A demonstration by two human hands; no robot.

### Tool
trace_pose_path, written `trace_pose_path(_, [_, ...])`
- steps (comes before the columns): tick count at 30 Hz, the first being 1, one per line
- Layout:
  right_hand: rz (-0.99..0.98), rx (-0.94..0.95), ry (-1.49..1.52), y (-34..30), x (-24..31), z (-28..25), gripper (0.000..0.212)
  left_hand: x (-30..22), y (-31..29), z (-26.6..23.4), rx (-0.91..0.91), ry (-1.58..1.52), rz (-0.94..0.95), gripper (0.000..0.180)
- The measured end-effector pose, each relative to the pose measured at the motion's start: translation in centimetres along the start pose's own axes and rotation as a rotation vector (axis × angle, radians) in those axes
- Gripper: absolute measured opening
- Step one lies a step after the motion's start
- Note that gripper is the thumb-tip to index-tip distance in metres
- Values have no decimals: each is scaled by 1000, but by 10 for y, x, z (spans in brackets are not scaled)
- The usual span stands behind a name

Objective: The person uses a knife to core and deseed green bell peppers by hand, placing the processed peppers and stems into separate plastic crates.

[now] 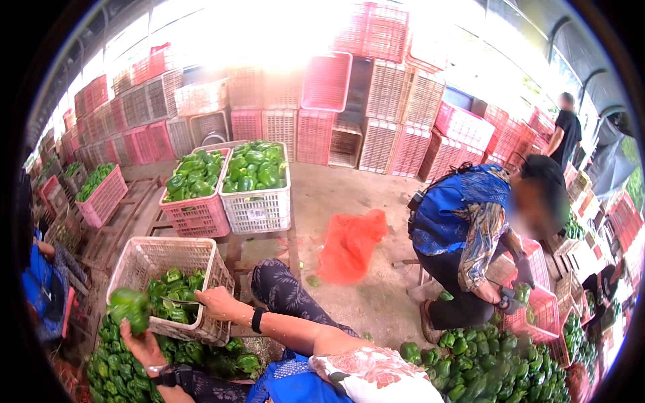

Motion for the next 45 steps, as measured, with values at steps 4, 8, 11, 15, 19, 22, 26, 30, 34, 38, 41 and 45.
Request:
trace_pose_path(4, [-79,-153,415,6,6,-10,46,-4,9,-31,-16,199,28,41])
trace_pose_path(8, [-433,-53,586,20,62,-34,79,24,-10,38,229,380,-182,72])
trace_pose_path(11, [-337,166,588,18,73,-47,84,23,-14,51,310,352,-259,68])
trace_pose_path(15, [-187,177,508,7,75,-53,79,38,-12,48,380,488,-342,70])
trace_pose_path(19, [-223,84,639,-2,49,-44,76,50,-25,69,386,519,-340,72])
trace_pose_path(22, [-64,266,699,-6,60,-51,78,42,-25,70,403,524,-354,72])
trace_pose_path(26, [-131,108,740,-11,40,-42,80,52,-27,68,439,477,-326,69])
trace_pose_path(30, [-23,292,1268,-7,35,-16,56,41,-31,51,421,167,-344,60])
trace_pose_path(34, [-230,83,1397,-32,52,-59,41,46,-36,54,292,213,-363,54])
trace_pose_path(38, [-316,-215,1766,-26,43,-41,51,17,-37,74,268,-173,-238,69])
trace_pose_path(41, [-287,-381,1508,-11,64,-63,48,-8,-42,64,239,-121,-130,75])
trace_pose_path(45, [-13,-256,471,28,56,-117,52,16,-35,87,267,-123,-219,64])
Point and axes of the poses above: each hand's wrist, its own y-axis towards the middle knuckle, its own z-axis out of the palm, x = y × z, the point moved 5 cm from there along y, towards the middle knuckle, and after that the axes turned 14 degrees about x, right-handed, at the moved point
